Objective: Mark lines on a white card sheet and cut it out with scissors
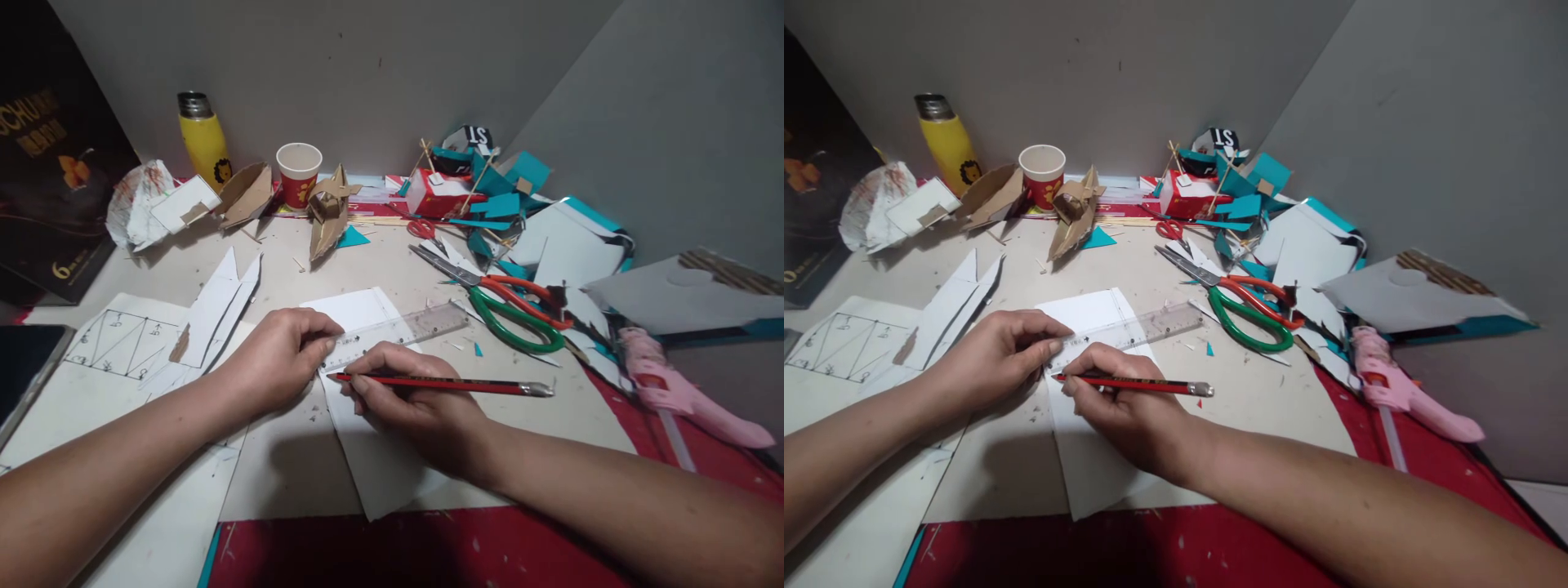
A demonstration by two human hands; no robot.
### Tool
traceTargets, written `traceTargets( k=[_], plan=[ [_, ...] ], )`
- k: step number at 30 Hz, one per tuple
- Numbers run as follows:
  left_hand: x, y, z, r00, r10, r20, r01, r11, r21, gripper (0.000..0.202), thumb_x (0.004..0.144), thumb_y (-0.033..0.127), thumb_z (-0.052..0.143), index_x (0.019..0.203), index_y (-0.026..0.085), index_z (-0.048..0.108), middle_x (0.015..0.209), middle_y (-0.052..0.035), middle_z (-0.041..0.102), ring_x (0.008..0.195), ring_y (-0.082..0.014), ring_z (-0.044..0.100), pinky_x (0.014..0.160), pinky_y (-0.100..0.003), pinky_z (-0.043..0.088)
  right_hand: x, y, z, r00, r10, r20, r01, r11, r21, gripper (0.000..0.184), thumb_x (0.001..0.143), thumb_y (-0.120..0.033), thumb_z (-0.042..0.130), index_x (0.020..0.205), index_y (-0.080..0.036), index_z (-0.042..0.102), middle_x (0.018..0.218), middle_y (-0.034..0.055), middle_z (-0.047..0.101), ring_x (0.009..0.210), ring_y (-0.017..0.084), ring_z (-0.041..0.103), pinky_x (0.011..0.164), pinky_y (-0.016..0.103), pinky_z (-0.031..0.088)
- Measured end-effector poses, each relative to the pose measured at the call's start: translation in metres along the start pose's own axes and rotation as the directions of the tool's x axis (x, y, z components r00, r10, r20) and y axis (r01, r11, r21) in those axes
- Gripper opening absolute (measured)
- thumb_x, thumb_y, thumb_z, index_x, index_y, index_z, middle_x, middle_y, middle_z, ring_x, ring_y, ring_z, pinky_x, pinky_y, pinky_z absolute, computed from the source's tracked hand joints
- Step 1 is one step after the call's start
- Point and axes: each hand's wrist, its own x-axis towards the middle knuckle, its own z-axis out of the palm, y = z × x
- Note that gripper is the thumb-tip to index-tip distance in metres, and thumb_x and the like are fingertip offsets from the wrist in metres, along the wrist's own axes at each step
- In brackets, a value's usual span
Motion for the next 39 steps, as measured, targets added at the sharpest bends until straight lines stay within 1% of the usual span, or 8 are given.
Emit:
traceTargets(
  k=[4,11,18,24,30,36,39],
  plan=[
    [-0.0001,0.0014,-0.0001,1.0,-0.01,-0.005,0.01,1.0,0.012,0.021,0.083,0.021,0.055,0.094,0.017,0.073,0.091,-0.0067,0.076,0.08,-0.0218,0.068,0.076,-0.035,0.051,0.0001,-0.0017,0.0003,1.0,-0.015,0.001,0.015,1.0,-0.025,0.009,0.084,-0.021,0.056,0.079,-0.018,0.063,0.063,-0.0005,0.064,0.055,0.012,0.054,0.05,0.022,0.041],
    [0.0001,0.0012,0.0003,1.0,-0.015,-0.002,0.015,1.0,0.012,0.021,0.084,0.02,0.054,0.095,0.018,0.072,0.089,-0.0051,0.076,0.078,-0.0201,0.068,0.072,-0.032,0.051,0.0004,0.0027,0.0011,0.999,-0.039,0.002,0.039,0.993,-0.107,0.007,0.086,-0.02,0.057,0.082,-0.019,0.064,0.066,-0.001,0.066,0.057,0.012,0.057,0.055,0.024,0.044],
    [-0.0003,0.0014,0.0002,1.0,0.003,-0.004,-0.003,1.0,0.021,0.02,0.084,0.019,0.055,0.095,0.017,0.073,0.092,-0.0056,0.076,0.083,-0.0211,0.069,0.075,-0.032,0.05,0.0004,0.0049,0.0021,0.998,-0.067,-0.004,0.066,0.984,-0.167,0.008,0.086,-0.018,0.057,0.083,-0.019,0.064,0.067,-0.0019,0.065,0.059,0.011,0.057,0.057,0.023,0.044],
    [0.0003,0.0012,-0.0002,1.0,0.009,-0.006,-0.008,1.0,0.028,0.02,0.084,0.019,0.055,0.094,0.018,0.073,0.095,-0.0055,0.076,0.086,-0.0219,0.069,0.079,-0.034,0.05,0.0004,0.004,0.0017,0.997,-0.08,-0.001,0.079,0.984,-0.158,0.008,0.085,-0.017,0.057,0.082,-0.019,0.064,0.066,-0.0027,0.064,0.056,0.01,0.055,0.056,0.022,0.043],
    [0.0005,0.0022,-0.0002,1.0,0.01,-0.005,-0.01,0.999,0.033,0.021,0.084,0.02,0.055,0.095,0.018,0.073,0.097,-0.0064,0.076,0.088,-0.0224,0.069,0.08,-0.035,0.051,0.0005,0.0038,0.0003,0.996,-0.082,0.017,0.084,0.987,-0.14,0.009,0.085,-0.017,0.055,0.082,-0.018,0.064,0.068,-0.0011,0.065,0.059,0.011,0.056,0.056,0.023,0.043],
    [-0.0002,0.001,0.0005,1.0,-0.001,-0.007,0.001,1.0,0.022,0.021,0.084,0.021,0.055,0.094,0.019,0.073,0.095,-0.0058,0.077,0.085,-0.022,0.069,0.077,-0.034,0.051,0.0002,0.0048,0.0012,0.997,-0.071,0.005,0.071,0.985,-0.155,0.007,0.085,-0.017,0.058,0.083,-0.019,0.064,0.064,-0.0033,0.063,0.056,0.011,0.055,0.058,0.023,0.044],
    [0.0003,0.0006,0.0002,1.0,-0.002,-0.005,0.002,1.0,0.017,0.02,0.084,0.021,0.055,0.094,0.018,0.073,0.094,-0.006,0.077,0.084,-0.0217,0.069,0.077,-0.034,0.051,0.0001,0.0058,0.001,0.996,-0.084,0.013,0.085,0.986,-0.142,0.008,0.085,-0.016,0.057,0.082,-0.019,0.064,0.067,-0.0029,0.065,0.058,0.011,0.056,0.059,0.023,0.044]
  ],
)
